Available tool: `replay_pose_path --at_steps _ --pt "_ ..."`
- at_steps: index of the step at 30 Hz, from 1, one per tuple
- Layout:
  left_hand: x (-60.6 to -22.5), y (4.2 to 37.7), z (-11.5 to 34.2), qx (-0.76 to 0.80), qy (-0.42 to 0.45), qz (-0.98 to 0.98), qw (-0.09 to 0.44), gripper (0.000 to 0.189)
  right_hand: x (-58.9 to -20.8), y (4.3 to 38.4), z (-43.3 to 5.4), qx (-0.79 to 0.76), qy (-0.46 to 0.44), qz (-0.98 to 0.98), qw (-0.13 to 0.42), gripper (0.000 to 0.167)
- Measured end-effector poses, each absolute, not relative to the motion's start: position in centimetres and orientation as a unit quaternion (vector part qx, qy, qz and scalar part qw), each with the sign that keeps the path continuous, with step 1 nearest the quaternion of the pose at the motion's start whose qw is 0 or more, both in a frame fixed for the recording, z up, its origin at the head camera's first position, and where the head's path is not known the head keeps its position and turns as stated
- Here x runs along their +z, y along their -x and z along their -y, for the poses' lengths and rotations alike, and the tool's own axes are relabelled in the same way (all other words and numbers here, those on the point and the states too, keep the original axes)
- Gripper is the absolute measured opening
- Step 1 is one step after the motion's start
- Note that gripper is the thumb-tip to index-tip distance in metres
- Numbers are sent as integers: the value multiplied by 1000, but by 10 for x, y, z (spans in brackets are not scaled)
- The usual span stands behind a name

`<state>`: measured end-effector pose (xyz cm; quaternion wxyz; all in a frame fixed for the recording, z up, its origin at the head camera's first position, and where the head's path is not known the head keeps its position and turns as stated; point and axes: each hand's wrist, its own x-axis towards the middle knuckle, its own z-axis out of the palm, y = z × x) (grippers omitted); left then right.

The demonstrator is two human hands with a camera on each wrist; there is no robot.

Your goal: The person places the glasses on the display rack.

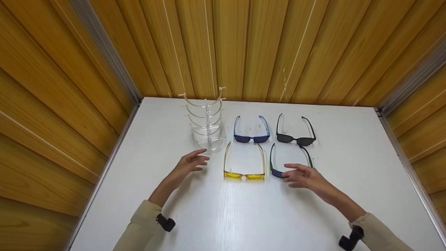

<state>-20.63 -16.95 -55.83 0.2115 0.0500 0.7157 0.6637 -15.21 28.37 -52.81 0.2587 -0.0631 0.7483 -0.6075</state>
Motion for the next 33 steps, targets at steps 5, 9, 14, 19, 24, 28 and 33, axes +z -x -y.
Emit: replay_pose_path --at_steps 5,9,14,19,24,28,33 --pt "-561 206 162 675 -46 -704 216 57 -537 154 -270 -612 65 -741 268 61" --pt "-565 205 152 678 -48 -696 230 57 -546 152 -261 -616 72 -738 267 62" --pt "-571 203 137 686 -36 -683 250 56 -557 149 -251 -619 79 -730 278 65" --pt "-577 205 125 691 -15 -681 242 55 -562 150 -242 -626 76 -723 283 69" --pt "-581 207 116 708 -17 -663 245 58 -566 151 -239 -638 74 -715 276 71" --pt "-584 207 111 711 -23 -658 248 59 -568 151 -237 -640 76 -714 274 71" --pt "-586 206 108 708 -14 -663 244 59 -570 151 -236 -643 75 -711 276 72"
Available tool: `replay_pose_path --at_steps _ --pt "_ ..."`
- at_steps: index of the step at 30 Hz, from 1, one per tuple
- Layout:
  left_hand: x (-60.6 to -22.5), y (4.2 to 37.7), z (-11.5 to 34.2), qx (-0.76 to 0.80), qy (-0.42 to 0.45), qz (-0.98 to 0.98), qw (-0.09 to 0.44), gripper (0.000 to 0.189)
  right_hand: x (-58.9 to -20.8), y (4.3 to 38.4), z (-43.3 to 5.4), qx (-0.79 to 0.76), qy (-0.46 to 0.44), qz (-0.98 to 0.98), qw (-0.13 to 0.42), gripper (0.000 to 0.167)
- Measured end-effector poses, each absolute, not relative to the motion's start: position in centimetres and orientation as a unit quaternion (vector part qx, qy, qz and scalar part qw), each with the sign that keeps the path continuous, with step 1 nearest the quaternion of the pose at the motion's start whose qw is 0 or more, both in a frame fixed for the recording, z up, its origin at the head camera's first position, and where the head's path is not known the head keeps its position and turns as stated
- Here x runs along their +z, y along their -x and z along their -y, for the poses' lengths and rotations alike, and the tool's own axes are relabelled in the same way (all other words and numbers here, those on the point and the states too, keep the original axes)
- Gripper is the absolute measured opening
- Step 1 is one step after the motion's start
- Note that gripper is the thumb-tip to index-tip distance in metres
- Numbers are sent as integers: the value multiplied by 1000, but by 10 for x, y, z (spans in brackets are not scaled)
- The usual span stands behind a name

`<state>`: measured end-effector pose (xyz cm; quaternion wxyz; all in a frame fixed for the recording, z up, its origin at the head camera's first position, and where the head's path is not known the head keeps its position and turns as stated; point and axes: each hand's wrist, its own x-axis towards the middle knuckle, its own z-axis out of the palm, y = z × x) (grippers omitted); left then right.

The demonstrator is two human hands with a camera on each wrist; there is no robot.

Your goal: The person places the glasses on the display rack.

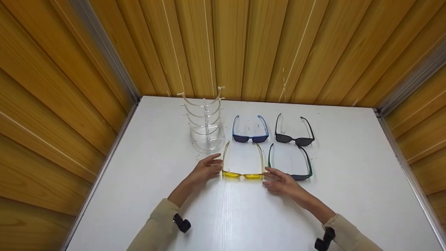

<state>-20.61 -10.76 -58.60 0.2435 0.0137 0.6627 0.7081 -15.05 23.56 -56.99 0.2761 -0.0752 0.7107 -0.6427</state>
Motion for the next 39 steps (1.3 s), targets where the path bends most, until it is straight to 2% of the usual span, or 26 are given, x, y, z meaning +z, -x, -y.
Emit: replay_pose_path --at_steps 21,31,39 --pt "-587 193 125 702 10 -661 263 58 -576 151 -230 -641 71 -701 305 71" --pt "-590 192 133 700 11 -662 268 58 -581 158 -224 -631 71 -716 290 70" --pt "-594 201 125 718 6 -651 247 58 -584 162 -217 -638 57 -714 282 71"
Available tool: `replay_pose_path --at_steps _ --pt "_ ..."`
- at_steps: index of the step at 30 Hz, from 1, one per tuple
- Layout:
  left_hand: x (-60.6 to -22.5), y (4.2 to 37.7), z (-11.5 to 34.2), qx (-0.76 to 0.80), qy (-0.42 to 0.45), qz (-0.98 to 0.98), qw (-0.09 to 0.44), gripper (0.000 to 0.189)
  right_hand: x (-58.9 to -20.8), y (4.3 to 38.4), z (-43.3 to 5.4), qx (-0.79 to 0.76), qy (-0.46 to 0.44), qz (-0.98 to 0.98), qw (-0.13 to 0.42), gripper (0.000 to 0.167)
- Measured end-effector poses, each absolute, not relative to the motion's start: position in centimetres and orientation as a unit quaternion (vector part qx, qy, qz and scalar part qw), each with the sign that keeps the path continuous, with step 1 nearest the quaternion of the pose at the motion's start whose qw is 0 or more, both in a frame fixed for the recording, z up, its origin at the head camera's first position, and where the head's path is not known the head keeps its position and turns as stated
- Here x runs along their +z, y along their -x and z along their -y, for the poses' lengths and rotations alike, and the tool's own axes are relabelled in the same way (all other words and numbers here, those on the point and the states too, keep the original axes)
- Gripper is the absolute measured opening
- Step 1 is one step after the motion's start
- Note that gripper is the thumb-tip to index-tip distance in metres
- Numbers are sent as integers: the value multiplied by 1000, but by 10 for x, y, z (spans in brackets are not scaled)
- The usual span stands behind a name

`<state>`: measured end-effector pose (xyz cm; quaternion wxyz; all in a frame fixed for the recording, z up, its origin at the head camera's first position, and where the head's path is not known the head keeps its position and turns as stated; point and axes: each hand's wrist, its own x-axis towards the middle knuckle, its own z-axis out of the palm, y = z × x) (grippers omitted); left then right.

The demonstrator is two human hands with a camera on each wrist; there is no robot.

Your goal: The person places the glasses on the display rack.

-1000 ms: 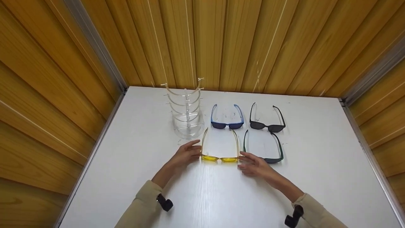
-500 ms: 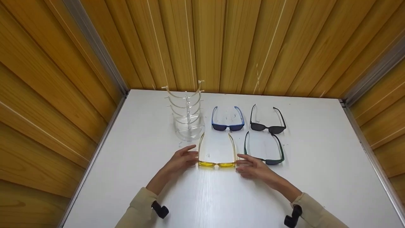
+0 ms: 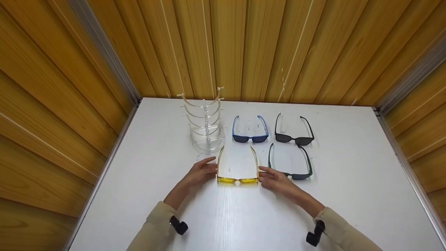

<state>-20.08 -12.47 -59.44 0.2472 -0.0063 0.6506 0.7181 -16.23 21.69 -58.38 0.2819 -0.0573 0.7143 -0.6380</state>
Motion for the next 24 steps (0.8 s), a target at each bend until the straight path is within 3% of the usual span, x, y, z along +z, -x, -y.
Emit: replay_pose_path --at_steps 24 --pt "-582 193 125 690 -19 -675 261 66 -573 162 -212 -675 37 -685 273 67"
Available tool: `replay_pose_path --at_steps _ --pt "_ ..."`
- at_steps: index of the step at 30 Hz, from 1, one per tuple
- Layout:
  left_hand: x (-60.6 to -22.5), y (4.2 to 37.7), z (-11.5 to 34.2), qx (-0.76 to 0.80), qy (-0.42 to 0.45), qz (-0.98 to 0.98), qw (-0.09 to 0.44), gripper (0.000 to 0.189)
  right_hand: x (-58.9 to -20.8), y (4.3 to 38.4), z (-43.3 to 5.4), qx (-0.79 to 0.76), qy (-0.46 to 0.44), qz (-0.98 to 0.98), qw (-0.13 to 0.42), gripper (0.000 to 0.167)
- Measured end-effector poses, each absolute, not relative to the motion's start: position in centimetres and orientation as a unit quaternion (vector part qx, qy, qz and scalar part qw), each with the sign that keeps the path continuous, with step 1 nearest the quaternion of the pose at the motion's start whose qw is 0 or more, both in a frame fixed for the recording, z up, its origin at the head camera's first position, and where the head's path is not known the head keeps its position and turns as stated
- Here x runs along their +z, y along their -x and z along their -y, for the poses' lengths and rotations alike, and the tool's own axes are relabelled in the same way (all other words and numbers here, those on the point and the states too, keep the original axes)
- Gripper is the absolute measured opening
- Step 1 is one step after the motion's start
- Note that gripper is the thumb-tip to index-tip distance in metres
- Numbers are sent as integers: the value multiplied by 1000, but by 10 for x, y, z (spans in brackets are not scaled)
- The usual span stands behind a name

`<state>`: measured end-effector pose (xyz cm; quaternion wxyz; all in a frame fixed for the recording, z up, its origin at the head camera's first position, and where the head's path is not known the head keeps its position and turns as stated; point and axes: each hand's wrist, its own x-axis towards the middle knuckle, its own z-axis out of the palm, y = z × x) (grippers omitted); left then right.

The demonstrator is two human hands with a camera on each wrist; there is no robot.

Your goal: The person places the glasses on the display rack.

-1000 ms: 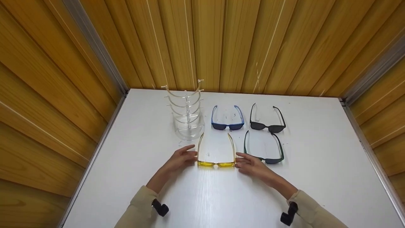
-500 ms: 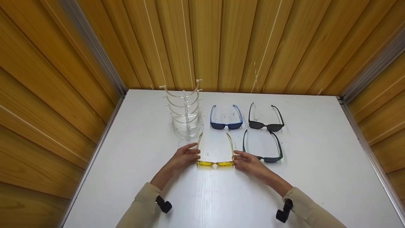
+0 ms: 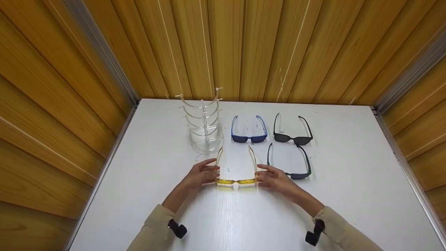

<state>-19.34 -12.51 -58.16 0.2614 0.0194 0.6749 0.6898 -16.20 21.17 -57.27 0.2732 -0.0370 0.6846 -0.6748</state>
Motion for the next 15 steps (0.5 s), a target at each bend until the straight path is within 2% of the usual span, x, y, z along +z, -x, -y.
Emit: replay_pose_path --at_steps 6,15 --pt "-579 191 125 700 -6 -663 266 66 -568 166 -211 -671 39 -693 262 62" --pt "-573 185 130 713 -5 -646 273 71 -572 171 -209 -673 37 -690 265 63"
